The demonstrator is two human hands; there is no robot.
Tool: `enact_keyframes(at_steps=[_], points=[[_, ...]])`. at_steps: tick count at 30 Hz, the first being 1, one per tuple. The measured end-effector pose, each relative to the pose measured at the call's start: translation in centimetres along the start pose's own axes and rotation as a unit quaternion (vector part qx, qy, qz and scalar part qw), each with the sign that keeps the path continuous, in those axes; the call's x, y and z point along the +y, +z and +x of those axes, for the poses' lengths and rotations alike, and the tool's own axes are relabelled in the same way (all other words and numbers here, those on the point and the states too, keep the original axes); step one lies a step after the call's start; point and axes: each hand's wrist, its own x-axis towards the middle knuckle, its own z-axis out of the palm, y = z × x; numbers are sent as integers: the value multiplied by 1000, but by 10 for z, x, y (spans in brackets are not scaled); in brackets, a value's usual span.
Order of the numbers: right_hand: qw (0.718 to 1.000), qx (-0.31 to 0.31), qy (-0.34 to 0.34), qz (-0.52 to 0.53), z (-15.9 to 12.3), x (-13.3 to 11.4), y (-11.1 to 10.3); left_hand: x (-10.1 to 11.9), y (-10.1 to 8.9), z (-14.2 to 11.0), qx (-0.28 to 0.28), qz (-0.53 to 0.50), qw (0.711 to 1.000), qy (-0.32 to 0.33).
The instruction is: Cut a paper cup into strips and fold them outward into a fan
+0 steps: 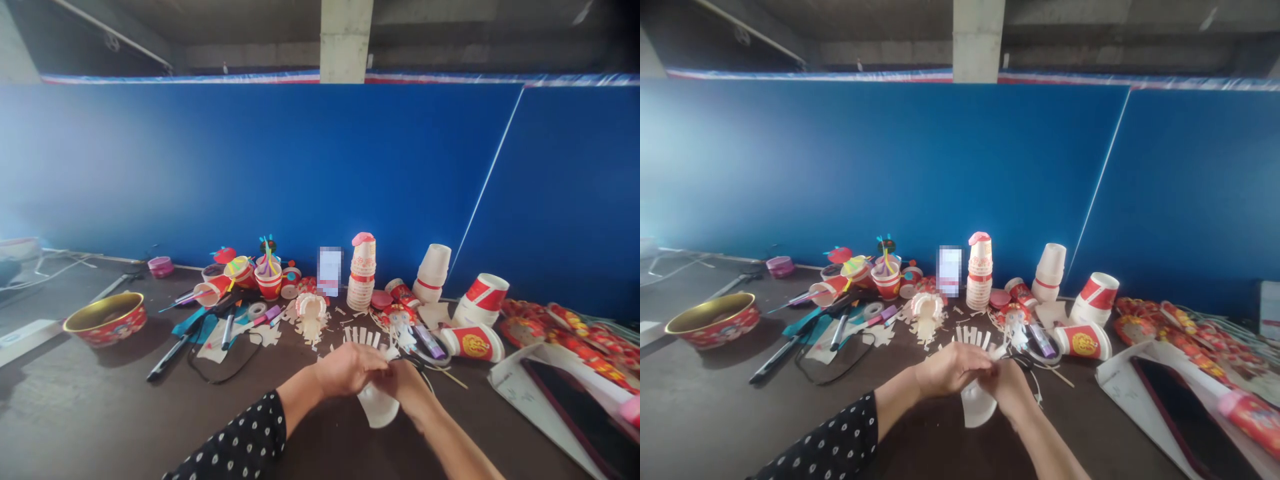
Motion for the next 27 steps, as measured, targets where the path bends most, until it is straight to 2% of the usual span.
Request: enact_keyframes(at_steps=[2, 4, 7, 10, 18, 20, 22, 23, 24, 27], points=[[999, -34, -6, -13, -2, -2, -3, -10, -1, -1, -26, 40, 998, 33], [998, -55, -12, -27, -5, -5, -4, -20, -1, -1, -18, 109, 990, 84], [996, -61, -35, -51, -7, -11, -7, -34, 1, -1, -12, 246, 961, 126], [996, -38, -54, -54, -9, -17, -9, -46, 5, -2, 1, 350, 933, 82], [992, -19, -42, -118, -10, -22, -21, -56, 10, -5, -38, 360, 932, -16], [985, 20, -46, -164, -10, -22, -27, -57, 12, -5, -33, 366, 930, -33], [966, 100, -54, -234, -11, -25, -33, -57, 13, -4, -31, 379, 924, -51], [952, 140, -74, -262, -13, -28, -35, -57, 13, -4, -36, 387, 919, -60], [940, 154, -103, -285, -16, -32, -36, -57, 13, -3, -46, 397, 914, -69], [894, 157, -262, -327, -26, -46, -31, -58, 12, -4, -78, 432, 894, -89]])
